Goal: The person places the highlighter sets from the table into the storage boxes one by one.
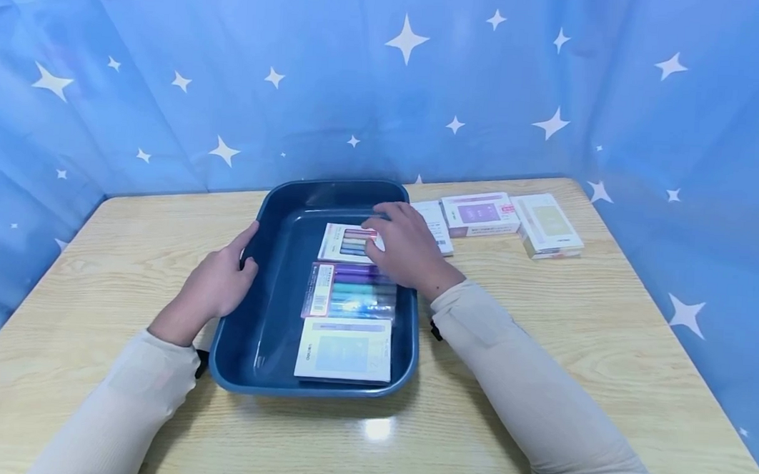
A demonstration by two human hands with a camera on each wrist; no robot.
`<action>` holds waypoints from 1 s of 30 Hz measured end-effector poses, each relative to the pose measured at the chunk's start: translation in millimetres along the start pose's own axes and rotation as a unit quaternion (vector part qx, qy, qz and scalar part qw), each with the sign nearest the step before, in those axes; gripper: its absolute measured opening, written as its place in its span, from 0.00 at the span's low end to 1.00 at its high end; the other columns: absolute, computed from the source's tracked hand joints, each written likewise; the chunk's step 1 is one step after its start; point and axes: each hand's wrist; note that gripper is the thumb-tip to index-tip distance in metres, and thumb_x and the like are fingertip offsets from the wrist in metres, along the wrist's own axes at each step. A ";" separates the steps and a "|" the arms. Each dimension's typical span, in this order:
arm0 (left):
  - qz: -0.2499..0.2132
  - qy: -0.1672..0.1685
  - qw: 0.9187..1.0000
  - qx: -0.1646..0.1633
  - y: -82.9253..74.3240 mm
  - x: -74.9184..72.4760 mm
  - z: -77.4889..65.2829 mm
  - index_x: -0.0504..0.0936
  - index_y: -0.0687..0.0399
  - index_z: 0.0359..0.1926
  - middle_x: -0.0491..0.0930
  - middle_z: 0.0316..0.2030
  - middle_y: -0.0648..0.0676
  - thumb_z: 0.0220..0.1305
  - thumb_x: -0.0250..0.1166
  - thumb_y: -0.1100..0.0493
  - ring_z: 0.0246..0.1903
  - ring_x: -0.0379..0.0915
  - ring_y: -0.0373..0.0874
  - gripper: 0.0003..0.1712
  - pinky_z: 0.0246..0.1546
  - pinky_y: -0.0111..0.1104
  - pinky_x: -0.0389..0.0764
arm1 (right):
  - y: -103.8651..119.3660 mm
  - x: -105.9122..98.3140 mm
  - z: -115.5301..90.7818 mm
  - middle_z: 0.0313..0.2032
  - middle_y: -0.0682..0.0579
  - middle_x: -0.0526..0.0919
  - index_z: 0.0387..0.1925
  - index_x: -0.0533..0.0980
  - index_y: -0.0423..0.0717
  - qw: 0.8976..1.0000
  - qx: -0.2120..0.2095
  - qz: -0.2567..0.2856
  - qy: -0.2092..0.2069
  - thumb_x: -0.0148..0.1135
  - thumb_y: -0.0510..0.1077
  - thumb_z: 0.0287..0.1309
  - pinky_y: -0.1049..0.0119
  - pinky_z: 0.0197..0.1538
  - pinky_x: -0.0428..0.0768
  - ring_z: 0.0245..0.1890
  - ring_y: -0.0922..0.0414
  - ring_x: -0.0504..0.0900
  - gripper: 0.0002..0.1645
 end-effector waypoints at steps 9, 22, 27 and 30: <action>0.001 -0.001 1.000 0.002 0.2 -1.6 0.1 0.42 0.44 0.81 0.68 0.13 0.53 0.75 0.43 0.55 0.11 0.68 0.49 0.37 0.14 0.34 0.68 | -8.1 -16.5 -19.0 0.70 0.42 0.68 0.70 0.69 0.47 0.998 0.026 0.039 -0.039 0.45 0.43 0.75 0.43 0.72 0.64 0.71 0.44 0.64 0.26; -0.007 0.004 1.000 0.001 1.6 -2.1 -0.5 0.41 0.43 0.81 0.68 0.13 0.53 0.76 0.43 0.55 0.11 0.68 0.49 0.37 0.14 0.34 0.69 | -32.1 -23.0 -28.5 0.68 0.36 0.69 0.71 0.66 0.36 0.996 0.086 0.015 -0.002 0.42 0.34 0.69 0.42 0.71 0.65 0.70 0.39 0.64 0.30; -0.008 0.006 1.000 0.001 1.3 -2.4 0.1 0.41 0.43 0.81 0.68 0.13 0.53 0.76 0.43 0.55 0.11 0.68 0.49 0.37 0.15 0.34 0.69 | -37.8 -21.1 -28.4 0.69 0.34 0.68 0.69 0.67 0.34 0.994 0.103 0.003 0.029 0.46 0.34 0.68 0.41 0.71 0.65 0.71 0.37 0.64 0.29; -0.008 0.006 1.000 0.002 1.2 -2.3 -0.3 0.41 0.44 0.81 0.68 0.13 0.53 0.76 0.42 0.55 0.11 0.68 0.49 0.37 0.15 0.34 0.69 | -39.7 -18.9 -27.7 0.68 0.34 0.68 0.68 0.68 0.32 0.993 0.107 0.001 0.051 0.48 0.36 0.70 0.40 0.71 0.64 0.71 0.36 0.64 0.27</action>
Point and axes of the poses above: each hand's wrist, its own z-axis towards the middle knuckle, its own x-axis out of the palm, y = z × x
